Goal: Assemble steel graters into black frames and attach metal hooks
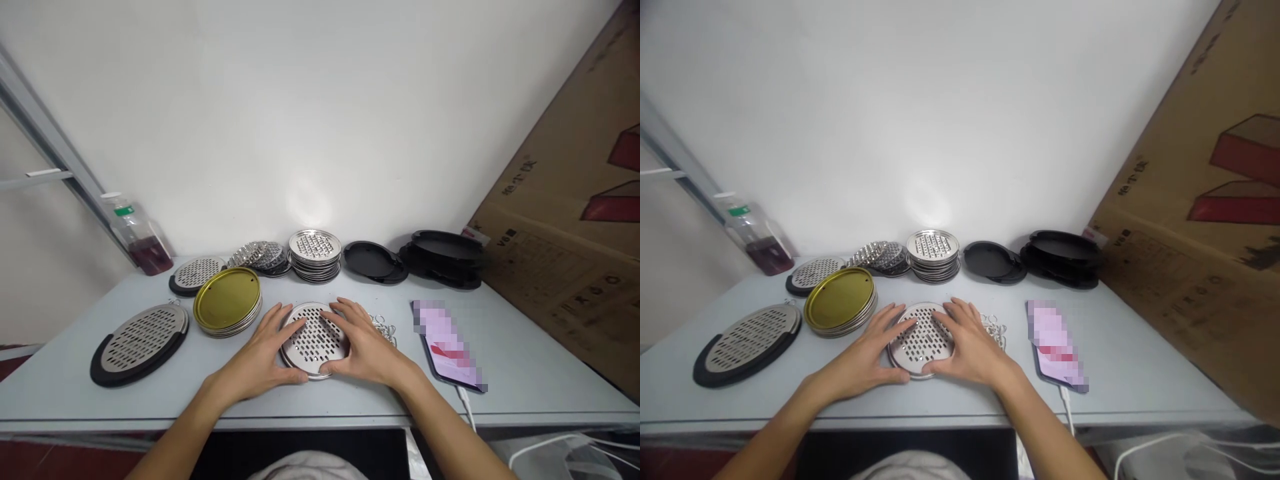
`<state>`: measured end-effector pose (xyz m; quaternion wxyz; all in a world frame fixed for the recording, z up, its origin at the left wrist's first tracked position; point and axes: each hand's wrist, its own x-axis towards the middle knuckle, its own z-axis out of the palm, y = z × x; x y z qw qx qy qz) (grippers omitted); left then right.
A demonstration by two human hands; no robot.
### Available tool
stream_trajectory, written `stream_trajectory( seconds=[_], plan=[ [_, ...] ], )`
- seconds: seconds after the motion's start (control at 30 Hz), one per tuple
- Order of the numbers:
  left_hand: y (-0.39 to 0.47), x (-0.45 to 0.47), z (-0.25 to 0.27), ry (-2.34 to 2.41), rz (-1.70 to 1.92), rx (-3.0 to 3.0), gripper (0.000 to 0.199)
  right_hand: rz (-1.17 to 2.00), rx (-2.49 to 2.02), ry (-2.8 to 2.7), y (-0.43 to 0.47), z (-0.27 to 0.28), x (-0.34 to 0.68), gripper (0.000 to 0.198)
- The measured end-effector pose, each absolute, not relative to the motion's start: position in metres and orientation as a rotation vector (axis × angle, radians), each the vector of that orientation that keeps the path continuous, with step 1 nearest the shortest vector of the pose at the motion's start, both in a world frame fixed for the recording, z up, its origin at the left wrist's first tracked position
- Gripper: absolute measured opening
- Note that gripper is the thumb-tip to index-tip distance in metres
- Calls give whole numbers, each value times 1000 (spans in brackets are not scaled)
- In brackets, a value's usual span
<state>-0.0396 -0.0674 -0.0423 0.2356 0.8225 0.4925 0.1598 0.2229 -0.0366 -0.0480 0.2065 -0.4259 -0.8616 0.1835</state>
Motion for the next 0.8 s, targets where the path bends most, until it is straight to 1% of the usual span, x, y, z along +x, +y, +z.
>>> stream_trajectory(
  seconds=[0.3,0.73,0.8],
  plan=[
    [-61,-43,-47,1348,407,2245,92,547,-1140,-2454,-34,-51,225,112],
    [-56,-43,-52,1326,497,2268,93,662,-1224,-2386,-36,-53,223,110],
    [-56,-42,-52,1327,501,2281,93,682,-1224,-2349,-37,-51,222,106]
  ],
)
